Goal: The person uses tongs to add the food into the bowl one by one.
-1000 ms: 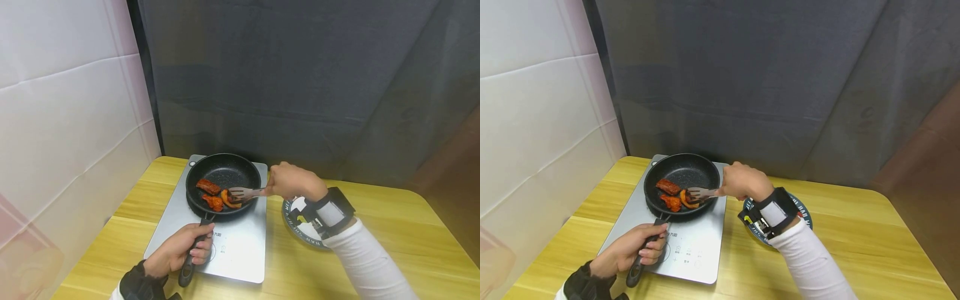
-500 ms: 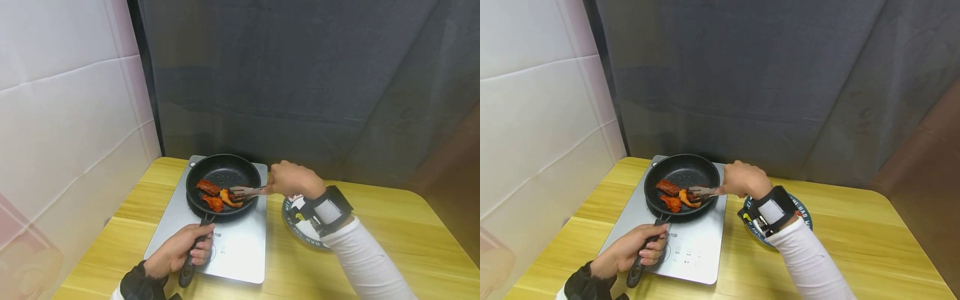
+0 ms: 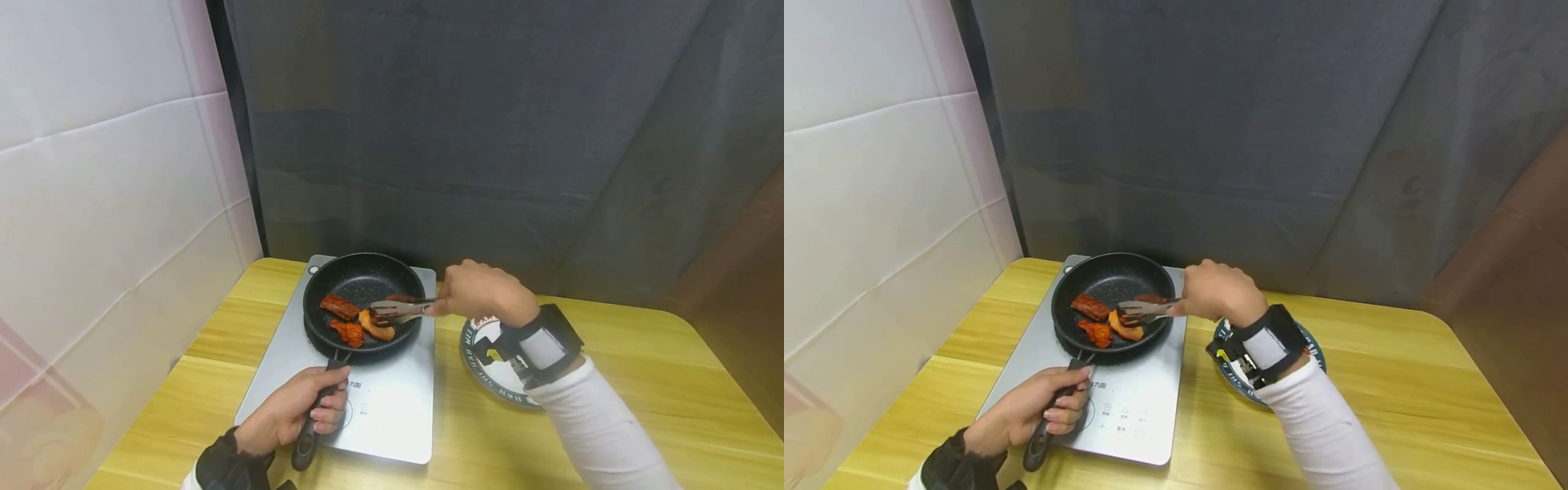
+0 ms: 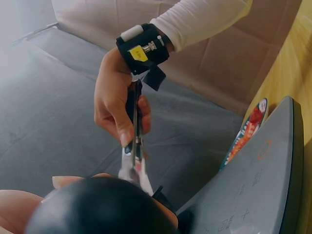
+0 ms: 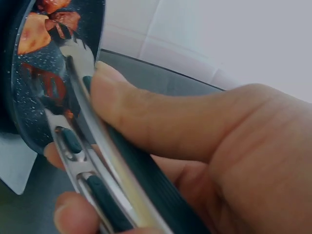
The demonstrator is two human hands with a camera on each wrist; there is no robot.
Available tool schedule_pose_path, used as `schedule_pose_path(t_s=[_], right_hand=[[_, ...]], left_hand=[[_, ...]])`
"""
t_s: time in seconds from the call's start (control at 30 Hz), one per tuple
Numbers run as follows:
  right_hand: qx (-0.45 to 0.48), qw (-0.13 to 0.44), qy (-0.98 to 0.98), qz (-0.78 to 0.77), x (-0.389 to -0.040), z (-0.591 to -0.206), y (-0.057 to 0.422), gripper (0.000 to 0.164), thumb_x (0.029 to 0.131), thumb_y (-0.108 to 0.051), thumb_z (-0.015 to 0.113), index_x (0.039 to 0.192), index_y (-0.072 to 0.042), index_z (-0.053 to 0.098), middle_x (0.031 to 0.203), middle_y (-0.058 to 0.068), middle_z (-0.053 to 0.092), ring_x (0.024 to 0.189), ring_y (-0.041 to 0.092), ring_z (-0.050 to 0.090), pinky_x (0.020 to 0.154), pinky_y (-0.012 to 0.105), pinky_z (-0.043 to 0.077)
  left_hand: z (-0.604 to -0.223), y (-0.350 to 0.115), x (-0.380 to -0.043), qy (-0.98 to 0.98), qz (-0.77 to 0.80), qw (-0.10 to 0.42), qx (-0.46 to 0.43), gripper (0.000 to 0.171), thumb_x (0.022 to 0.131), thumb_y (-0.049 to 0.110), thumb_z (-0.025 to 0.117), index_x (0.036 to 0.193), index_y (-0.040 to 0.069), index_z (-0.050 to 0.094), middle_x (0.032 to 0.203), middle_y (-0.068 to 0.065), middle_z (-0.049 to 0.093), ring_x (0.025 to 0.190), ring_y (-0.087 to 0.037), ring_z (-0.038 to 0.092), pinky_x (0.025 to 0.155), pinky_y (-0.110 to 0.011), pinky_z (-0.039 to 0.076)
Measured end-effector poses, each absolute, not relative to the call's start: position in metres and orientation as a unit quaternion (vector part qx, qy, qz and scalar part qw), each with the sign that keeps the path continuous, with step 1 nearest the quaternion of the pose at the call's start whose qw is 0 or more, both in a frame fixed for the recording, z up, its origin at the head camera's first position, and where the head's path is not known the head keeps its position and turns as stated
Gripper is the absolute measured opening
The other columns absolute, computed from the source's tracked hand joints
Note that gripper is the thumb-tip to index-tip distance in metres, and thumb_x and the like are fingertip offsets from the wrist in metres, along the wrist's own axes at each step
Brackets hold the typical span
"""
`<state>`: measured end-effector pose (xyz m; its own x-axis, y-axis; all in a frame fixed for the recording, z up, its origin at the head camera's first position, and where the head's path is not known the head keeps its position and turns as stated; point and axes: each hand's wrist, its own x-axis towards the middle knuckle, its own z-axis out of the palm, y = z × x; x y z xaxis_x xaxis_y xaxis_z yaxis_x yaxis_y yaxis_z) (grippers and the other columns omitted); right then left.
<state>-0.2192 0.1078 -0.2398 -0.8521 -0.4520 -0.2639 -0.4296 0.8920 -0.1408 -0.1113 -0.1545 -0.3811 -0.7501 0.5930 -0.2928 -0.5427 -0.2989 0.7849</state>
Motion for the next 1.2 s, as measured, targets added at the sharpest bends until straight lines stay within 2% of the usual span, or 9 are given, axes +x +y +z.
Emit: schedule_pose_path(t_s=[0.17,0.23,0.37,0.5,0.7,0.8,0.9,1.1,1.2], right_hand=[[-0.228,0.117,0.965,-0.055,-0.217,-0.234,0.118,0.031,0.085,-0.048,0.068,0.083,-0.018,0.072,0.064,-0.005,0.050,0.059,0.014,0.048,0.051,0.030,0.037],[-0.229,0.102,0.966,-0.059,-0.216,-0.233,0.124,0.035,0.085,-0.049,0.067,0.097,-0.016,0.074,0.071,-0.005,0.057,0.064,0.015,0.052,0.053,0.031,0.040],[-0.233,0.072,0.967,-0.080,-0.209,-0.232,0.139,0.044,0.086,-0.047,0.067,0.111,-0.011,0.071,0.076,-0.003,0.060,0.065,0.015,0.053,0.052,0.031,0.040],[-0.248,0.035,0.963,-0.103,-0.202,-0.238,0.157,0.045,0.088,-0.045,0.066,0.113,-0.007,0.069,0.074,0.001,0.061,0.063,0.017,0.054,0.050,0.033,0.041],[-0.256,-0.039,0.958,-0.120,-0.193,-0.256,0.189,0.049,0.089,-0.040,0.067,0.114,0.002,0.066,0.086,0.008,0.068,0.075,0.022,0.061,0.072,0.046,0.052],[-0.262,-0.056,0.954,-0.138,-0.188,-0.266,0.204,0.043,0.088,-0.032,0.070,0.111,0.004,0.067,0.069,-0.002,0.059,0.064,0.016,0.052,0.065,0.039,0.049],[-0.251,-0.066,0.954,-0.147,-0.182,-0.275,0.219,0.034,0.088,-0.031,0.070,0.103,-0.001,0.069,0.060,-0.006,0.048,0.059,0.014,0.047,0.058,0.033,0.042],[-0.199,-0.046,0.969,-0.138,-0.171,-0.295,0.247,0.039,0.089,-0.036,0.068,0.102,0.001,0.068,0.067,-0.003,0.054,0.061,0.016,0.048,0.057,0.033,0.041],[-0.173,-0.024,0.973,-0.150,-0.167,-0.306,0.261,0.034,0.091,-0.035,0.065,0.099,-0.003,0.068,0.064,-0.004,0.054,0.057,0.014,0.049,0.054,0.032,0.039]], left_hand=[[-0.381,-0.154,-0.112,0.476,0.805,0.352,0.025,0.027,0.104,0.024,0.039,0.082,0.009,0.039,0.061,0.007,0.033,0.042,0.000,0.033,0.039,-0.015,0.031],[-0.380,-0.154,-0.112,0.478,0.805,0.351,0.025,0.027,0.104,0.024,0.039,0.082,0.008,0.039,0.061,0.007,0.033,0.042,0.000,0.033,0.039,-0.015,0.031],[-0.381,-0.154,-0.113,0.479,0.804,0.352,0.026,0.027,0.104,0.025,0.039,0.082,0.008,0.039,0.061,0.007,0.033,0.042,0.000,0.034,0.039,-0.015,0.031],[-0.380,-0.154,-0.114,0.482,0.803,0.350,0.027,0.027,0.104,0.024,0.039,0.082,0.008,0.039,0.060,0.007,0.032,0.041,0.000,0.034,0.039,-0.015,0.030],[-0.379,-0.155,-0.115,0.483,0.802,0.352,0.026,0.027,0.104,0.024,0.038,0.082,0.008,0.039,0.061,0.007,0.032,0.041,0.000,0.034,0.039,-0.015,0.030],[-0.379,-0.155,-0.115,0.484,0.801,0.353,0.022,0.027,0.104,0.024,0.038,0.082,0.008,0.040,0.060,0.007,0.032,0.041,0.000,0.034,0.039,-0.015,0.030],[-0.378,-0.155,-0.114,0.485,0.800,0.352,0.018,0.027,0.104,0.024,0.039,0.082,0.008,0.040,0.060,0.007,0.032,0.041,0.000,0.033,0.039,-0.015,0.030],[-0.378,-0.156,-0.112,0.479,0.802,0.356,0.021,0.027,0.104,0.025,0.038,0.082,0.009,0.040,0.061,0.007,0.032,0.042,0.000,0.033,0.039,-0.015,0.031],[-0.379,-0.156,-0.111,0.476,0.802,0.359,0.024,0.028,0.104,0.025,0.038,0.081,0.009,0.040,0.061,0.007,0.032,0.042,0.000,0.033,0.039,-0.015,0.031]])
